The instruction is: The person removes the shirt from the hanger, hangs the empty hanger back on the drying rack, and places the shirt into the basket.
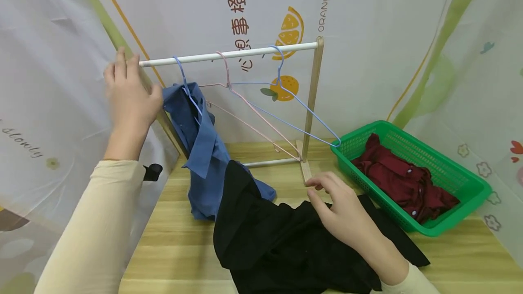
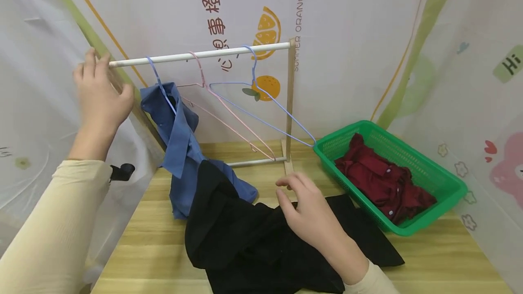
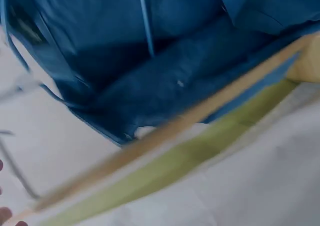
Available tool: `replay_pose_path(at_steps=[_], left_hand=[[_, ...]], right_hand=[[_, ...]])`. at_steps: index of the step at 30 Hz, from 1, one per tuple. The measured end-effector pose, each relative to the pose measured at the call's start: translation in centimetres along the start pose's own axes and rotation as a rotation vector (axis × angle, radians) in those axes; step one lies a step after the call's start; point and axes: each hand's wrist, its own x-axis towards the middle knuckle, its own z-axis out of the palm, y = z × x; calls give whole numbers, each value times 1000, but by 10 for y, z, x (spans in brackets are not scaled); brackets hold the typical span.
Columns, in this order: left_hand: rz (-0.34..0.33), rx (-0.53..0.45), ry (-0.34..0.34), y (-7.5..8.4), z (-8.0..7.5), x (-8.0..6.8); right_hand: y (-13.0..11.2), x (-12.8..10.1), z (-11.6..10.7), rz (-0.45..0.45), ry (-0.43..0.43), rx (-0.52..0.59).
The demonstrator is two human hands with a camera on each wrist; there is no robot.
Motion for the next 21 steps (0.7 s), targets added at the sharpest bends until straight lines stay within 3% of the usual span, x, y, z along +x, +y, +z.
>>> replay_pose_path(at_steps=[4,6,9,13,15,18,21], left_hand=[[105,-89,145,21,-1,-40],[115,-138,142,35,-2,-65],[44,-210,7,53,-4,-103],[-110,-301,-302,74,-3,-149],[-167,-343,-423,83,2,-169],[-205,-383,-507,93,12,-194],[-198,-382,-483,100,20,-215]], right_hand=[[23,-18,-4,6,-10,-51],[35,-25,-5,20,-28,-66],[47,-33,-6,50,-59,-88],[56,-40,-7,83,-81,-95],[58,-41,-7,94,-82,-91],[59,-42,-5,99,-80,-87],[60,-41,-3,98,-82,-92]])
